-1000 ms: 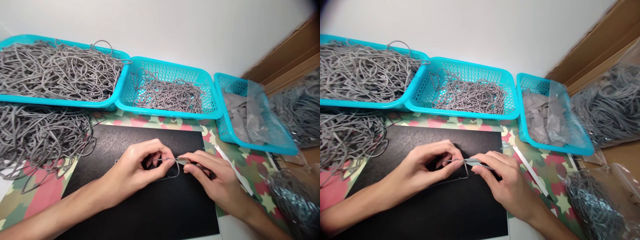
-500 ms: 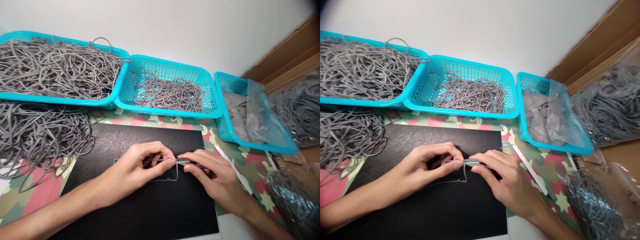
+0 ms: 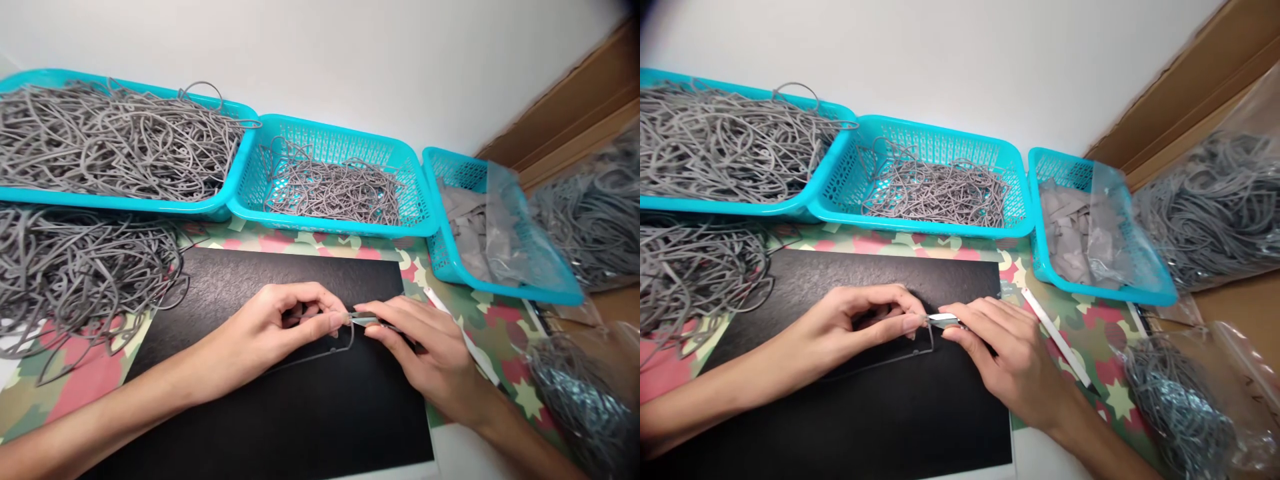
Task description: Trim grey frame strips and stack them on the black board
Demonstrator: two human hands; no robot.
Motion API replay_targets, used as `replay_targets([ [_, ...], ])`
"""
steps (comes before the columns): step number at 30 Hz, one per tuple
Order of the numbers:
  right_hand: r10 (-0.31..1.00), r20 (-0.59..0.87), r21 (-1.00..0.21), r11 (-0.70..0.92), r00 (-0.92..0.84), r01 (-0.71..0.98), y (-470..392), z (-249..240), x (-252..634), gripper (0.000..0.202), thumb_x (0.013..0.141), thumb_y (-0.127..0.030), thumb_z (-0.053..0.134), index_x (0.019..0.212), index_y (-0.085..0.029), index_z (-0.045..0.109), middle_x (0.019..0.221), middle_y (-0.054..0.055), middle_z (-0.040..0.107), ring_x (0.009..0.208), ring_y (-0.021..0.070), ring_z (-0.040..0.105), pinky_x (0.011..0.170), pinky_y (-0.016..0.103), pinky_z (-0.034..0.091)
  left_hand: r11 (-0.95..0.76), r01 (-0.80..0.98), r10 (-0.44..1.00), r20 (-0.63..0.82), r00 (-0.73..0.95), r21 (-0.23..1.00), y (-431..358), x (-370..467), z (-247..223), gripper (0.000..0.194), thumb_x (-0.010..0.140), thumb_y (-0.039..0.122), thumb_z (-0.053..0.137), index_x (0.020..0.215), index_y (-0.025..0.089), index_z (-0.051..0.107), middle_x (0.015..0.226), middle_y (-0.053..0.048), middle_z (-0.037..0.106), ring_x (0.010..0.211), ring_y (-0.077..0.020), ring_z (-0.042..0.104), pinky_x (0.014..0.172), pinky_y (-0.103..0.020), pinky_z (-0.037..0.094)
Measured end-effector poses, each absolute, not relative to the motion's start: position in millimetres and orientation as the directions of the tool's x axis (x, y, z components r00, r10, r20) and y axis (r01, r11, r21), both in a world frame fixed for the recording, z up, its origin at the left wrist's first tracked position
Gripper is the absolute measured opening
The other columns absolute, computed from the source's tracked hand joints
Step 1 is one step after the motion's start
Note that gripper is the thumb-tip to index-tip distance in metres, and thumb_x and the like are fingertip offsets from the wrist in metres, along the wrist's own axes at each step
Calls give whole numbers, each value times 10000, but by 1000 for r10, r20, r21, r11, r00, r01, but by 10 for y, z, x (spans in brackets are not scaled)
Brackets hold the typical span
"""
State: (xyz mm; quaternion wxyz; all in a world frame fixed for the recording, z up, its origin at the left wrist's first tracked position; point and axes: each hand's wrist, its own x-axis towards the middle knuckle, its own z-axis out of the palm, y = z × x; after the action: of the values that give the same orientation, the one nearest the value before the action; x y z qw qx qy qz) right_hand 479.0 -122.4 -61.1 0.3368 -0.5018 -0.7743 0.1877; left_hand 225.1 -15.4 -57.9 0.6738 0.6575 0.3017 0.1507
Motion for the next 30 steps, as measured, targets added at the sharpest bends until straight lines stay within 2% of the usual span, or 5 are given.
replay_targets([
  [6,877,376,-531,469,-300,706,-1228,-609,4797,199,1194,-163,663,1378,-183,736,1132,63,883,928,211,798,830,371,560,12,210,602,-175,779,978,-131,2248,-579,311,1127,467,706,1051,218,876,935,-14,765,842,-187,639,729,-305,422],
  [10,850,410,-463,507,-331,727,-1227,-596,4799,221,1170,-116,684,1384,-139,735,1128,71,882,922,215,781,837,377,552,11,238,606,-196,771,971,-131,2238,-546,313,1132,461,696,1046,228,886,971,-21,792,879,-198,677,754,-309,444],
  [19,813,431,-334,546,-391,768,-1235,-607,4829,239,1155,-101,701,1392,-116,727,1112,86,886,892,233,783,811,391,533,10,242,587,-201,784,970,-131,2237,-566,365,1147,476,668,979,208,849,947,-24,800,901,-209,685,766,-312,449],
  [22,826,413,-377,539,-384,754,-1230,-609,4842,220,1168,-123,689,1384,-135,729,1131,81,886,912,229,786,829,387,548,22,247,574,-215,790,969,-128,2236,-542,360,1154,461,651,1002,204,851,986,-29,809,931,-214,686,785,-321,447],
  [30,882,365,-631,471,-299,617,-1185,-573,4812,163,1202,-211,652,1301,-223,781,1134,63,894,914,213,810,844,373,598,-9,215,563,-173,808,977,-121,2211,-555,328,1162,435,654,1078,197,863,1010,-36,795,905,-202,660,748,-319,425],
])
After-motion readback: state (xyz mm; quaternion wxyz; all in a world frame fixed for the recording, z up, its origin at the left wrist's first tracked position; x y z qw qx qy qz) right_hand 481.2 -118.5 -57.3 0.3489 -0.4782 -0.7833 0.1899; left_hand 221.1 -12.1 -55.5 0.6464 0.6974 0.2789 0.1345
